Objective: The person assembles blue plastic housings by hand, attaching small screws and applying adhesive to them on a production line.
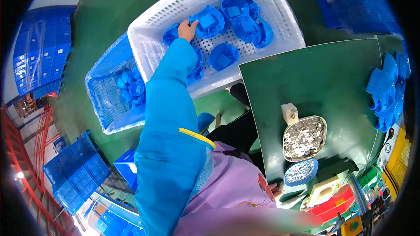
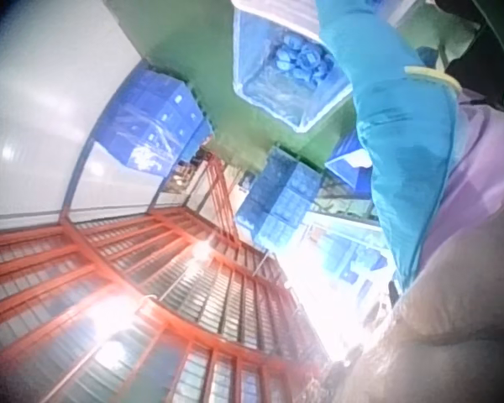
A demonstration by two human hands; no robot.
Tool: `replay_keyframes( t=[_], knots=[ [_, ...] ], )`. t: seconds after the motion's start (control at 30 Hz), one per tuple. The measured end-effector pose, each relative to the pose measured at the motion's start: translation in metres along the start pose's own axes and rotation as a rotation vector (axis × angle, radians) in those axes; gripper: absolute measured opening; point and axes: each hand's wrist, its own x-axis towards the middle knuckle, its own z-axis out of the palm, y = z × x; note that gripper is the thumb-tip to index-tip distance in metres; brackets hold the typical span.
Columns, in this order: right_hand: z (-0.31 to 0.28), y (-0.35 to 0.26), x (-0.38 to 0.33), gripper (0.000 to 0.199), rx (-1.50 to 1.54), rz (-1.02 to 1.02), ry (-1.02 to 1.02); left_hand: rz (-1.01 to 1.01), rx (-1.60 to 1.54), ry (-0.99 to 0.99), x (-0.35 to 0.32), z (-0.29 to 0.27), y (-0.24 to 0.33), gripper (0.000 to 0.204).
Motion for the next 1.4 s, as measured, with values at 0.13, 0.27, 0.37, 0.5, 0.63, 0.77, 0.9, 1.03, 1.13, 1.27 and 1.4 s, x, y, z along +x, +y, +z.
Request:
replay_keyframes(
  t=[0.13, 0.27, 0.37, 0.5, 0.63, 0.77, 0.9, 1.03, 1.13, 1.27, 1.4],
  knots=[
    [0.002, 0.006, -0.006, 0.023, -0.048, -0.014, 0.078, 0.113, -0.220, -0.252, -0.028, -0.026, 0.025, 0.043],
    [0.011, 0.020, -0.020, 0.024, -0.008, 0.007, 0.120, 0.150, -0.283, -0.585, -0.054, 0.021, 0.009, 0.043],
    [0.022, 0.010, -0.013, 0.024, 0.111, 0.012, 0.073, 0.257, -0.080, -0.435, -0.051, 0.057, -0.079, 0.055],
    [0.002, 0.005, -0.021, 0.018, -0.030, 0.095, 0.077, 0.164, -0.090, -0.786, -0.073, 0.089, 0.025, 0.075],
    [0.010, -0.011, -0.008, 0.019, 0.135, 0.098, 0.101, -0.394, -0.370, -0.948, -0.076, 0.065, -0.012, 0.047],
    [0.003, -0.019, 0.007, 0.021, 0.128, 0.057, 0.001, -0.377, -0.289, -0.706, -0.080, 0.054, -0.044, 0.038],
    [-0.005, -0.010, 0.004, 0.024, 0.137, 0.080, 0.015, 0.282, 0.285, -0.285, -0.040, -0.013, 0.009, 0.040],
    [-0.009, -0.011, 0.014, 0.023, 0.114, 0.078, -0.030, 0.339, -0.497, -0.342, -0.071, -0.140, 0.157, 0.043],
    [-0.002, -0.012, 0.017, 0.025, 0.147, 0.065, -0.022, 0.596, -0.420, -0.413, -0.116, -0.173, 0.276, 0.044],
    [-0.009, -0.015, 0.017, 0.022, 0.105, 0.064, -0.019, 0.920, -0.434, -0.934, -0.229, -0.101, 0.416, 0.038],
    [-0.011, -0.013, 0.014, 0.022, 0.096, 0.058, -0.008, 1.085, -0.084, -1.309, -0.324, -0.005, 0.504, 0.033]
  ],
)
